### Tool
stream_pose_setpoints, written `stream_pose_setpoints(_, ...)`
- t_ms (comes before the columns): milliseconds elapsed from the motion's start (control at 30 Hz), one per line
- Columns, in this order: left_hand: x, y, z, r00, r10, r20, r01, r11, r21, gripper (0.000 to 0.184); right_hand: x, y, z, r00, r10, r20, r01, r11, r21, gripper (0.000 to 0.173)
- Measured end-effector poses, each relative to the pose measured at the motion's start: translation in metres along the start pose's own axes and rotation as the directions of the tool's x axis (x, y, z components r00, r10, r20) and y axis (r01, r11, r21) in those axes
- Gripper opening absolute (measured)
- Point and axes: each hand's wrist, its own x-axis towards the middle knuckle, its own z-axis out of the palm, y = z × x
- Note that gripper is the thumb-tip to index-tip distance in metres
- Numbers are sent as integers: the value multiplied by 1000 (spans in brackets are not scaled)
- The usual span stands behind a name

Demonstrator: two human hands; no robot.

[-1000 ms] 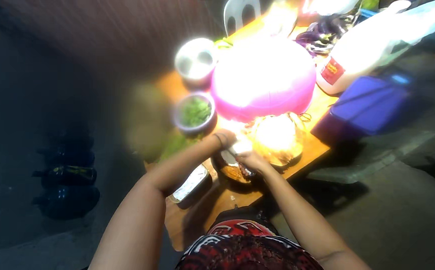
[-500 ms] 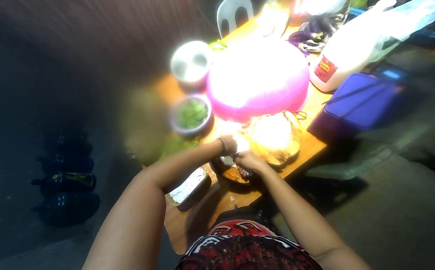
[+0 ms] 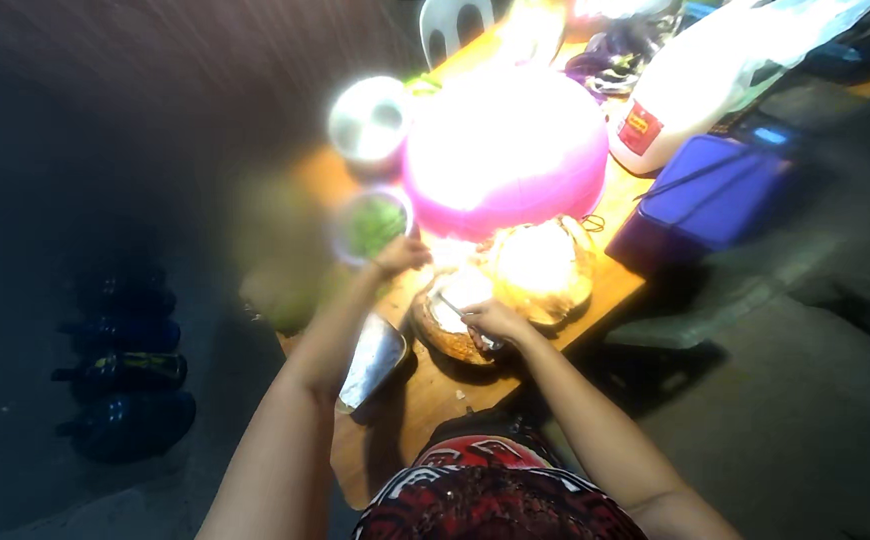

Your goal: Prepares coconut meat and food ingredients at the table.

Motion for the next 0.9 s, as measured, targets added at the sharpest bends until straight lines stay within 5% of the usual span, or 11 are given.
stream_pose_setpoints(300, -39, -86, -5, 905, -376, -197, 259, 856, -447, 22, -3, -10, 3, 999, 34, -32, -35, 999, -31, 32)
stream_pose_setpoints(400, -41, -95, -1, 862, -428, -272, 285, 852, -439, 27, -1, -5, 4, 999, 4, -47, -6, 1000, -24, 32)
stream_pose_setpoints(500, -53, -77, 6, 880, -357, -313, 319, 933, -166, 51, 0, -3, 4, 999, 12, -53, -10, 999, 33, 32)
stream_pose_setpoints(667, -76, -31, 68, 914, -217, -343, 44, 893, -447, 52, -21, -9, 8, 983, 55, -175, -27, 987, 160, 31)
stream_pose_setpoints(900, -76, -19, 112, 895, -256, -365, 71, 889, -452, 42, -14, -36, 40, 982, 24, -188, -25, 1000, -4, 32)
